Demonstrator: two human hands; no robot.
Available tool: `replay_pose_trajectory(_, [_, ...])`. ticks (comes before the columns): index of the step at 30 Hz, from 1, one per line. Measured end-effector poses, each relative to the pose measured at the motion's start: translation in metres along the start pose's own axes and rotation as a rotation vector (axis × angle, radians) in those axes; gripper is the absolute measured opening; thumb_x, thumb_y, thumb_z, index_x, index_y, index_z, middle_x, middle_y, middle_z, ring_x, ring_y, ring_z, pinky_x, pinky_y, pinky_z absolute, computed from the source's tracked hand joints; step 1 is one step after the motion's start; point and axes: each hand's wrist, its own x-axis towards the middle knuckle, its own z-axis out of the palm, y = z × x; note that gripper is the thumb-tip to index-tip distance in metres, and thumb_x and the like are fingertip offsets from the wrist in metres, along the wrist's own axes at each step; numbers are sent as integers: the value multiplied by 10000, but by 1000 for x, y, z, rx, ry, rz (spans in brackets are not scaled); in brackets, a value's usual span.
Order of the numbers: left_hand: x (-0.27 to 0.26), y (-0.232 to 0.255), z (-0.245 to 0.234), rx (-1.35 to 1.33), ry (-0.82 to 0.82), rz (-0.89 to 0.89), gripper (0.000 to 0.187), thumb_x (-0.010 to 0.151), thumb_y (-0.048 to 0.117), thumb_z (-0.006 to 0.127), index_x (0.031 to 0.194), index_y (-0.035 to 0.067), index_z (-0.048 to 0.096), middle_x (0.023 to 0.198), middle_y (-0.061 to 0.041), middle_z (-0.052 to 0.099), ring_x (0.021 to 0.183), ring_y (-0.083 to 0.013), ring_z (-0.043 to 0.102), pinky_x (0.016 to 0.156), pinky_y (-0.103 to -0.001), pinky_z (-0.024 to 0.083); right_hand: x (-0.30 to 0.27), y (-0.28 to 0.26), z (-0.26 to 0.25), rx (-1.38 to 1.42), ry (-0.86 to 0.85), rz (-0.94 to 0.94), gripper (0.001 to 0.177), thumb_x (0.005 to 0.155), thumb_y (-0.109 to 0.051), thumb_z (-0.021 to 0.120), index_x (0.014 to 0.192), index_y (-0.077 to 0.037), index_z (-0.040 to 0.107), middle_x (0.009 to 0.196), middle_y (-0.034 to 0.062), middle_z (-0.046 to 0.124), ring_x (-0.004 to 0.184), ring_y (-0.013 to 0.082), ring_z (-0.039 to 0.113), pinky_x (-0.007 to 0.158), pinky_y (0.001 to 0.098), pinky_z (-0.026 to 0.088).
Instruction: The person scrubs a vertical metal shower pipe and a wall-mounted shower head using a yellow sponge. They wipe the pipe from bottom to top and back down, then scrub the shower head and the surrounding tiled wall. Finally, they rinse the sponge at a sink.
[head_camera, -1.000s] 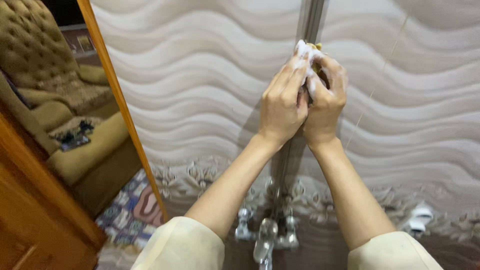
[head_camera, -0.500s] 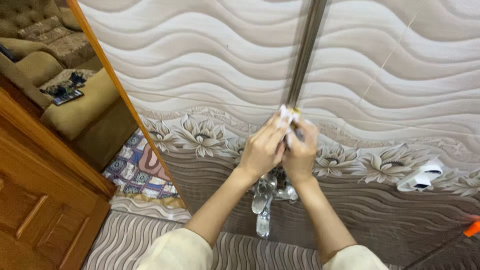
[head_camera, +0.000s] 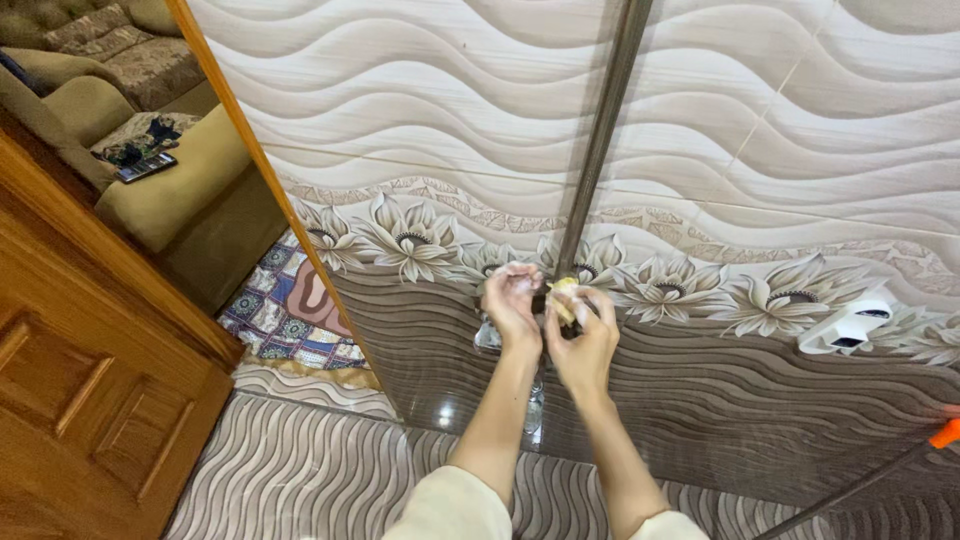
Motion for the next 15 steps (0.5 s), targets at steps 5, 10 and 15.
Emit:
replay_pose_trajectory(5, [-12, 12, -18, 467, -98, 78, 212, 958, 140, 551, 1002, -34, 665, 959, -151, 707, 881, -241, 668, 822, -352, 540, -5, 4, -13, 143, -224, 197, 288, 839, -53, 758, 1126, -57, 738, 1069, 140, 734, 988, 270, 733, 878, 362, 562])
replay_pose_trajectory(10, [-33, 62, -34, 704, -493, -263, 671, 766, 109, 627, 1421, 54, 495, 1405, -112, 575, 1352, -219, 527, 1108, -347, 437, -16, 7, -16, 71, -461, -102, 156, 847, -54, 772, 993, -26, 725, 1063, 158, 764, 1030, 312, 712, 935, 418, 553])
replay_pose_trajectory(15, [-57, 91, -37, 993, -804, -395, 1033, 690, 58, 731, 1583, 134, 216, 1504, -88, 440, 1413, -224, 413, 1159, -333, 345, 2, 17, -32, 45, -474, 142, 255, 869, -53, 726, 1121, -63, 763, 1072, 164, 749, 981, 311, 731, 879, 420, 578])
